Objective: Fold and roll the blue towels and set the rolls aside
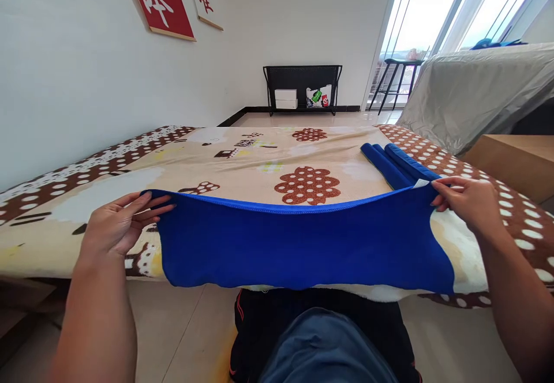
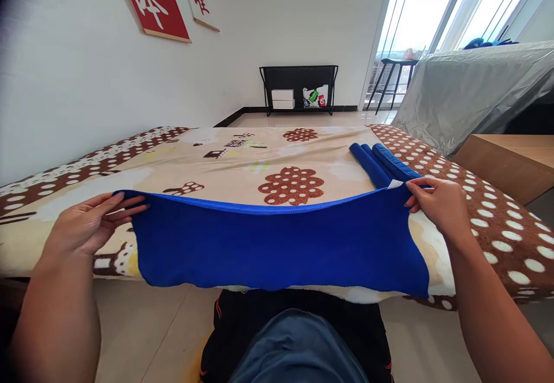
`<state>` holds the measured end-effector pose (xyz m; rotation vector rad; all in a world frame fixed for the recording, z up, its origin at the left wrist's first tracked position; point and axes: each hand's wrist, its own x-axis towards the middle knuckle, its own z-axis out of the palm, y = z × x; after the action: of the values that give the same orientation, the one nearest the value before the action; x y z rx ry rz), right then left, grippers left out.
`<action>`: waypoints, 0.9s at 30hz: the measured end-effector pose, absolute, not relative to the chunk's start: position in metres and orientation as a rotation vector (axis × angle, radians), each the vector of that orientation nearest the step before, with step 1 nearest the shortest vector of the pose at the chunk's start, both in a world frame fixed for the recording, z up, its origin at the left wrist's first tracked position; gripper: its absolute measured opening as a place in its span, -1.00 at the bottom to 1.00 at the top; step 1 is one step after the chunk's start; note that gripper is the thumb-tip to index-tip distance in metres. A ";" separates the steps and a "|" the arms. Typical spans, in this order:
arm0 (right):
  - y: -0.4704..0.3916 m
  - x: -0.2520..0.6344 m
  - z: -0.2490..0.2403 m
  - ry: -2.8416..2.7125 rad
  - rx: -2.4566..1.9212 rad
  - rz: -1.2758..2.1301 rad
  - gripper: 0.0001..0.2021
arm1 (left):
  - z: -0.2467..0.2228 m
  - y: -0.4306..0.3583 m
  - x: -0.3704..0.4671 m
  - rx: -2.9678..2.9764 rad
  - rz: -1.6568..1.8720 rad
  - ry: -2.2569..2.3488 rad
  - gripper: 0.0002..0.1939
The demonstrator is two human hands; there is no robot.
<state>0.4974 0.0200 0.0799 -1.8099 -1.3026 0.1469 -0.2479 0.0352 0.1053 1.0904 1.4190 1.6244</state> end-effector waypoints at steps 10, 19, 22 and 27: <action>0.012 0.481 0.104 -1.242 -1.944 0.129 -0.83 | 0.103 0.038 -0.246 1.078 1.828 1.321 -0.67; 0.033 0.480 0.110 -1.145 -1.818 0.136 -0.79 | 0.108 0.056 -0.227 1.124 1.984 1.294 -0.71; 0.053 0.476 0.110 -1.112 -1.652 0.305 -0.85 | 0.111 0.069 -0.220 1.122 2.021 1.313 -0.71; 0.094 0.474 0.099 -1.105 -1.560 0.364 -0.93 | 0.117 0.097 -0.215 1.149 2.030 1.413 -0.67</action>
<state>0.4740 0.0939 0.0987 -1.5601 -1.1050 0.3635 -0.2152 0.0969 0.1174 1.1485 1.4130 2.0301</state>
